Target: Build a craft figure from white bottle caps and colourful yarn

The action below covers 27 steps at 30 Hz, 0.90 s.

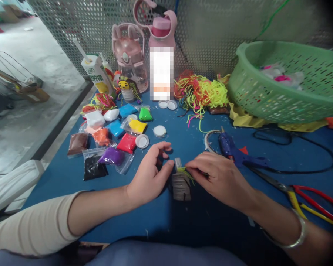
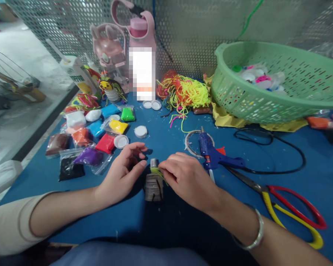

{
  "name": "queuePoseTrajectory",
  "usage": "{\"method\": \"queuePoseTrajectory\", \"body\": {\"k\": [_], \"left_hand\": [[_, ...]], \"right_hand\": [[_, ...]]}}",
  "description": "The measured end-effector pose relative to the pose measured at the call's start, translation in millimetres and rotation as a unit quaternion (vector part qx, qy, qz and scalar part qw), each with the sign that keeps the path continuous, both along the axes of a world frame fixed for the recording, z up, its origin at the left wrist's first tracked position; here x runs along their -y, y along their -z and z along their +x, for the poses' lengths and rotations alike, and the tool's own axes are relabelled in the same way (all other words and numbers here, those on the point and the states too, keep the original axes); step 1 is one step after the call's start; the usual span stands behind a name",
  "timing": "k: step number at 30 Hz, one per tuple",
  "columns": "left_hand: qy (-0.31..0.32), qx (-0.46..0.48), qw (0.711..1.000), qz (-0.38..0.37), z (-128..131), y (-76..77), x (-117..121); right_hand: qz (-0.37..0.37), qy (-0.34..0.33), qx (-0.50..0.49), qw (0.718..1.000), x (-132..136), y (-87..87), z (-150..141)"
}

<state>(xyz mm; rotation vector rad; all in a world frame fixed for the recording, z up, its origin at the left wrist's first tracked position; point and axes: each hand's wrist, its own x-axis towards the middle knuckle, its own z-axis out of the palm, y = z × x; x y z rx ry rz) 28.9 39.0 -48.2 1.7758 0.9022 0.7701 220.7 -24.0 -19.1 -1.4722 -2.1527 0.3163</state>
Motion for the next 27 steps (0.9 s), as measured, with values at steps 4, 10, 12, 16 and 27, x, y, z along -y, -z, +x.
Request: {"method": "queuePoseTrajectory", "body": {"k": [4, 10, 12, 16, 27], "left_hand": [[0.007, -0.007, 1.0, 0.012, 0.9, -0.9, 2.2], [0.014, -0.026, 0.999, 0.027, 2.4, -1.8, 3.6], [0.014, -0.035, 0.999, 0.027, 3.2, -1.2, 3.3], [0.01, -0.042, 0.999, 0.031, 3.9, -0.2, 3.1], [0.01, -0.038, 0.999, 0.025, 5.3, -1.1, 3.8]], "right_hand": [[-0.004, -0.002, 0.009, 1.0, -0.9, -0.2, -2.3], [-0.011, -0.001, 0.015, 1.0, -0.6, -0.1, -2.9], [-0.013, -0.001, 0.018, 1.0, -0.7, -0.1, -3.1], [-0.016, 0.001, 0.024, 1.0, -1.4, 0.5, -2.7], [-0.098, 0.049, -0.096, 0.989, -3.4, -3.0, -3.8]]}}
